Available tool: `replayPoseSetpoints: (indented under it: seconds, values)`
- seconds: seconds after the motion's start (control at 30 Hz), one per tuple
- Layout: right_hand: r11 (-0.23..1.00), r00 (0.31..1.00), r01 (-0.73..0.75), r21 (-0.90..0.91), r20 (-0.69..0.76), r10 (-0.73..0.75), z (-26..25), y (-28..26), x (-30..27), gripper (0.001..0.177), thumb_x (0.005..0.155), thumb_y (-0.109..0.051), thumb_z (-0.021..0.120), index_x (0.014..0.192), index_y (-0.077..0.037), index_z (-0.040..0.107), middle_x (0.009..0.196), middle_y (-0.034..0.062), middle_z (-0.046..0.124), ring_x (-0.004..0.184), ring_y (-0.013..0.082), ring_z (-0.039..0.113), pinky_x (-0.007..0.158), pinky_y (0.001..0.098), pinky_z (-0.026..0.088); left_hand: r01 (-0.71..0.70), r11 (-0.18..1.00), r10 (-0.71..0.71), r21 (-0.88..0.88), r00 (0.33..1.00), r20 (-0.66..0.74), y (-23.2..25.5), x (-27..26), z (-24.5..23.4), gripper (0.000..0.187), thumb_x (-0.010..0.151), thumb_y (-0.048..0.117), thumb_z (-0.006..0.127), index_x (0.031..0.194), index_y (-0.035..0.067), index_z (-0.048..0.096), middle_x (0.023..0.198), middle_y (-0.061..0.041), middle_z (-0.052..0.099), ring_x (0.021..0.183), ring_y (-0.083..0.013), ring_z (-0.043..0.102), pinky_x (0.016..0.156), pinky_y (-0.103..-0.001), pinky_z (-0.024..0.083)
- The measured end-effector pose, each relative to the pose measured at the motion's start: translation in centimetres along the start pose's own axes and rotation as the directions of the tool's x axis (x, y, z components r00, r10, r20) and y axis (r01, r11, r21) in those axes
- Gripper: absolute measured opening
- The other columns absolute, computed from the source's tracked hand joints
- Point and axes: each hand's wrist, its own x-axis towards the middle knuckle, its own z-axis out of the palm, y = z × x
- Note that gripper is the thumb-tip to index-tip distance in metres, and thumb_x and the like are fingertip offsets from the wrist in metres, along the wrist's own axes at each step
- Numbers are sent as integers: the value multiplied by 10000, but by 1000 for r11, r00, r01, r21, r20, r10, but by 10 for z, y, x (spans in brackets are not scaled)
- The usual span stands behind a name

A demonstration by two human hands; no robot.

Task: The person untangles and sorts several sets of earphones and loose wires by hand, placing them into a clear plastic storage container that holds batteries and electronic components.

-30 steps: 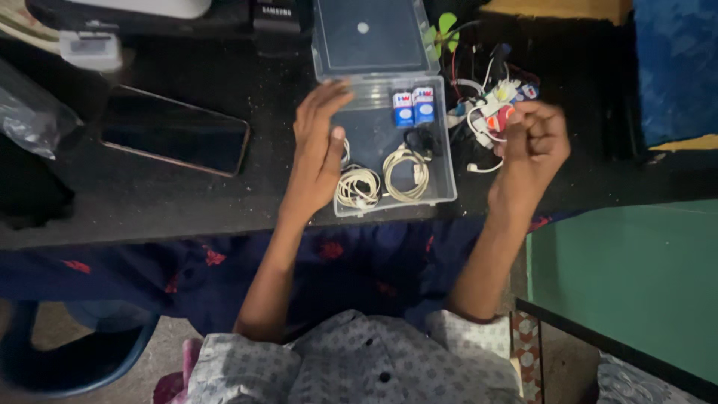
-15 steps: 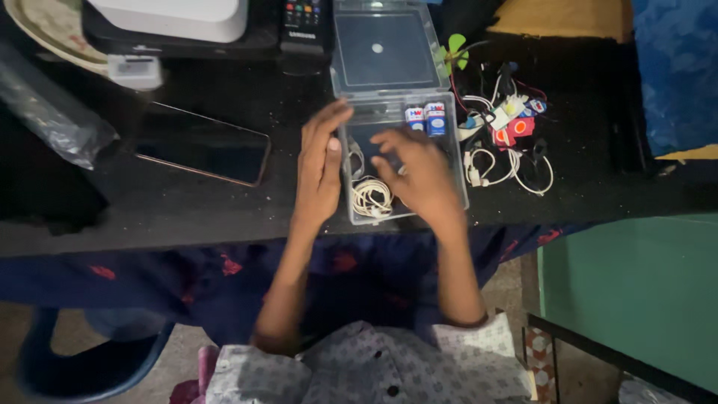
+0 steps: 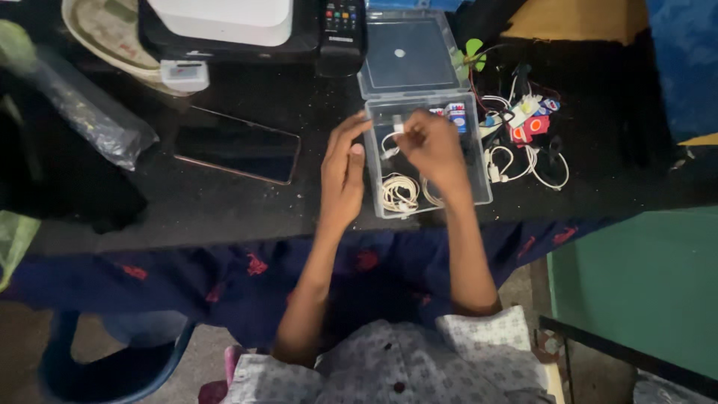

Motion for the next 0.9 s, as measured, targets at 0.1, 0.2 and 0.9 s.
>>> replayPoseSetpoints:
  seconds: [0.1,0.2,0.9]
  values:
    - [978,998,11,209,-57,1,-9,-1,-10,206,912,-1,771,820,-61,596,718,-16,566,652,38,516,578,222,400,8,1000,-8,4,998,-60,2,0,-1,308,1110,213,454,1299,64,647,1439,-135,612,1395,-299,587,1194,-422,446]
    - [908,996,-53,415,-42,78,-9,-6,-27,201,928,4,752,838,-81,594,761,-40,580,671,23,521,597,204,396,92,995,-93,-46,996,-17,3,-4,-1,263,964,129,641,1221,82,664,1377,-108,604,1316,-284,605,1051,-405,513]
    - [755,997,-65,653,64,30,-14,-10,-33,160,950,61,698,875,-34,592,809,16,633,661,50,553,598,208,429,-38,987,64,-153,983,172,-15,-8,5,144,887,29,804,988,54,705,1183,-28,537,919,-69,500,750,-221,407]
